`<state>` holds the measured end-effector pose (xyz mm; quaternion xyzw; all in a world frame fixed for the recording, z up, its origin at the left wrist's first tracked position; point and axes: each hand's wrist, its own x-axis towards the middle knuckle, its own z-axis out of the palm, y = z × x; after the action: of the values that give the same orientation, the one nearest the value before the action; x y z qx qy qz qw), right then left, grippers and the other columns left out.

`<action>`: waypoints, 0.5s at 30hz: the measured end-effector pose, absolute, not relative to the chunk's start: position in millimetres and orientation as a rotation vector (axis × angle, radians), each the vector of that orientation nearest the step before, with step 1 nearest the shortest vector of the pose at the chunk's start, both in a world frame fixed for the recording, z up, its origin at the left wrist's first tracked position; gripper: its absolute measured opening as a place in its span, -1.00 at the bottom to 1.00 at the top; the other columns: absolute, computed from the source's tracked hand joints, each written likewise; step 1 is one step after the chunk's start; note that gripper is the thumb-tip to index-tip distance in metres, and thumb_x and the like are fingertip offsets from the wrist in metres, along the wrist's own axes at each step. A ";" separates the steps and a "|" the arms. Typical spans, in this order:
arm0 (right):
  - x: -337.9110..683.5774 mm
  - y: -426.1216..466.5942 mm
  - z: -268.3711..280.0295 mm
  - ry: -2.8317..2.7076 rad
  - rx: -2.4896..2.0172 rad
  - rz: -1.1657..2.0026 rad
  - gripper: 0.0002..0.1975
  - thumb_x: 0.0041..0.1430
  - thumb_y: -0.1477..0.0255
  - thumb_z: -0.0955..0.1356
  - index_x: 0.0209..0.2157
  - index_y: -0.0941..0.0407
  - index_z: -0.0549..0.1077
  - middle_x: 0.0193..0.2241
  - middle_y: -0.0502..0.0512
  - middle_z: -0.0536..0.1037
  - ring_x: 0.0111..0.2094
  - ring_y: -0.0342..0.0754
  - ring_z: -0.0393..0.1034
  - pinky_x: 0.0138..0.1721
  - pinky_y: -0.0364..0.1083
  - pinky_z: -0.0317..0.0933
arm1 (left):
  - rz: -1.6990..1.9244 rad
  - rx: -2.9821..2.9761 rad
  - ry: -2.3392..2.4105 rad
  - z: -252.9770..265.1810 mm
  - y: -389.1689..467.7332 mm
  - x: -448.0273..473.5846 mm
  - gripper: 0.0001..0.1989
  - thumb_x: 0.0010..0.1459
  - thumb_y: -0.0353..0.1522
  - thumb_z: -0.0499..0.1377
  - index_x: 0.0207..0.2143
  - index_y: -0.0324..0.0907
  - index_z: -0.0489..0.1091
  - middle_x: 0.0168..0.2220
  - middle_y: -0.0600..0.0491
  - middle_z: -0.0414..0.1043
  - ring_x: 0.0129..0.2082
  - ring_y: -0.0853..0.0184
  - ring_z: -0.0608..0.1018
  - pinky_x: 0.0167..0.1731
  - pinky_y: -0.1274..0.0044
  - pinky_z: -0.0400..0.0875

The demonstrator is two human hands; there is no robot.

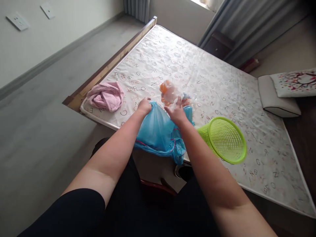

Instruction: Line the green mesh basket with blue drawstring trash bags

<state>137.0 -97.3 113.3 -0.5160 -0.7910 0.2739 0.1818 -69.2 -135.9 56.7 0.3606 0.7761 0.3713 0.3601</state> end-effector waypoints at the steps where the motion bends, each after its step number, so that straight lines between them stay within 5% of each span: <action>1: 138.1 -118.1 104.3 -2.258 -1.436 0.881 0.05 0.32 0.25 0.50 0.57 0.31 -0.11 0.41 0.71 0.28 0.43 0.44 0.29 0.34 0.34 0.28 | 0.952 0.948 1.983 53.9 -133.0 -65.0 -0.56 0.20 -0.51 0.27 0.14 -0.31 0.52 0.01 -0.29 0.63 -0.02 0.01 0.65 0.05 0.31 0.45; 3: 153.2 -168.4 84.2 -2.344 -1.304 1.072 -0.06 0.36 0.30 0.46 0.58 0.16 -0.04 0.29 0.51 0.49 0.26 0.33 0.51 0.27 0.37 0.37 | 0.954 1.000 1.944 48.3 -126.1 -57.4 -0.69 0.21 -0.50 0.27 0.01 -0.30 0.57 -0.03 -0.27 0.64 -0.02 0.02 0.65 0.04 0.32 0.45; 5: 183.4 -216.8 64.5 -2.379 -1.234 1.175 -0.18 0.39 0.29 0.40 0.55 0.08 0.07 0.37 0.48 0.41 0.06 0.20 0.63 0.17 0.30 0.49 | 0.969 1.066 1.916 44.9 -117.2 -54.1 -0.72 0.19 -0.55 0.26 -0.04 -0.27 0.58 -0.02 -0.23 0.65 0.01 0.04 0.64 0.08 0.34 0.43; 9: 251.1 -267.8 42.8 -2.274 -1.292 1.185 -0.44 0.42 0.31 0.32 0.39 0.11 0.35 0.30 0.44 0.47 -0.09 0.09 0.64 0.08 0.24 0.55 | 1.055 1.176 1.888 49.9 -90.3 -66.6 -0.69 0.21 -0.62 0.21 -0.04 -0.25 0.57 0.01 -0.14 0.64 0.06 0.14 0.61 0.20 0.39 0.39; 15: 264.1 -246.7 56.7 -2.080 -1.284 1.215 -0.56 0.43 0.29 0.32 0.25 0.12 0.46 0.17 0.36 0.59 -0.15 0.04 0.61 -0.07 0.11 0.57 | 1.623 0.944 1.746 64.6 -44.8 -97.0 -0.65 0.45 -0.43 0.14 0.24 -0.22 0.37 0.03 -0.14 0.54 -0.06 0.21 0.64 0.05 0.36 0.50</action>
<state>264.1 -246.7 56.7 -0.4605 -0.7458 0.4357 0.2046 -97.0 -44.8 64.6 0.3528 0.6528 0.6069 0.2848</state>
